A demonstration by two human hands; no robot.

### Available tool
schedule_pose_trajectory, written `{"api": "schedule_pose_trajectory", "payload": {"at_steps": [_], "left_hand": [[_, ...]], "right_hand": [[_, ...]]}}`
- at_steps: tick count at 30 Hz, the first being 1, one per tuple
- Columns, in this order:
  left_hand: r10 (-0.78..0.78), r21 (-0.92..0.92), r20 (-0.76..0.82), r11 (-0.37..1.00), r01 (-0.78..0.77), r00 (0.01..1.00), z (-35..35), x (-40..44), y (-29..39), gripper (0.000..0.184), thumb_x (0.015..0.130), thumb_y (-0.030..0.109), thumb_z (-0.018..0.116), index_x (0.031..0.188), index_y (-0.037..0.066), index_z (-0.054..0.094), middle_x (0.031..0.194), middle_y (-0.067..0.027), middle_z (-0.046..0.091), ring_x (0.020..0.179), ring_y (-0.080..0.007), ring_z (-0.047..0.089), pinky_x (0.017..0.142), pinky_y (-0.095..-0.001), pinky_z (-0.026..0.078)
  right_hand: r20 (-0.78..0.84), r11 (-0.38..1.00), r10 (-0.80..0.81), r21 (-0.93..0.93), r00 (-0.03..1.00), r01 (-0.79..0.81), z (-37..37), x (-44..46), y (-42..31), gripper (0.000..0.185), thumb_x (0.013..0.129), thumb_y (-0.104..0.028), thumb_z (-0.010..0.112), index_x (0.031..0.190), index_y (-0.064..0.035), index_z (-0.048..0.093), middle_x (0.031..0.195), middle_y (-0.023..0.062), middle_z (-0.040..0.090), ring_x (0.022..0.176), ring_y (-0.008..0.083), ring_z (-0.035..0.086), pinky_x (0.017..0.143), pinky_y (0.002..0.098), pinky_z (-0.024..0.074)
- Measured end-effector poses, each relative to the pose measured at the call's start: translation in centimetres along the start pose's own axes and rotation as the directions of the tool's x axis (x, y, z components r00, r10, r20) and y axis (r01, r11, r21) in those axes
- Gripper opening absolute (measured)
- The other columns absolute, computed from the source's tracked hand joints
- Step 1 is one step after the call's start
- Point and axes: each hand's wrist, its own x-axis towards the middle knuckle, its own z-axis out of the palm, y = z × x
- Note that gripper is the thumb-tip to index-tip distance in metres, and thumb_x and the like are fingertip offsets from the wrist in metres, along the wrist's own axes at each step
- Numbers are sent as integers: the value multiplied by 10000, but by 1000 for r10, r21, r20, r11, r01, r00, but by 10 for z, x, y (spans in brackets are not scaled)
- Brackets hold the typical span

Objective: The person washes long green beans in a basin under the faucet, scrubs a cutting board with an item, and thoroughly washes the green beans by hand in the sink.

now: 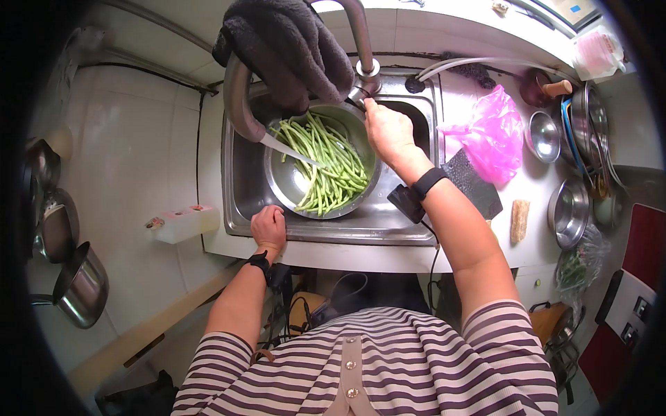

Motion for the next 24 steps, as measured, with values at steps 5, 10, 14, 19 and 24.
{"api": "schedule_pose_trajectory", "payload": {"at_steps": [5,10,14,19,24], "left_hand": [[11,-15,-12,1000,-11,1000,1,0,-1,132,826,147,497,754,92,592,729,-72,596,720,-287,581,694,-386,418],[-2,-31,-11,1000,1,1000,-2,-1,-1,116,815,145,508,748,96,589,723,-68,591,715,-281,582,694,-384,418],[-3,-44,-34,999,1,999,1,-1,-4,104,803,143,515,741,101,588,720,-67,589,699,-287,578,694,-382,420],[5,-59,-28,998,-7,1000,-1,0,-3,100,798,138,519,738,103,591,721,-65,595,694,-287,576,689,-386,418],[-9,-48,-5,999,9,1000,-2,1,-2,93,791,155,525,720,115,570,701,-53,568,692,-270,562,694,-382,405]], "right_hand": [[182,693,420,569,889,-444,20,-27,-9,313,884,-239,558,1130,-47,546,660,92,639,640,247,653,625,382,500],[264,945,56,298,963,-136,73,-73,-26,154,834,-226,614,905,-92,642,779,128,659,744,290,647,659,406,484],[387,992,-99,111,917,60,105,-57,-45,172,806,-256,635,854,-91,635,856,112,651,844,287,632,725,421,441],[475,998,-51,-12,879,64,142,-44,-53,285,794,-337,658,893,-72,624,877,128,640,858,299,627,741,449,440],[591,996,-34,-49,806,77,151,-26,-50,232,817,-277,604,861,-52,639,880,158,666,844,305,655,776,447,465]]}}
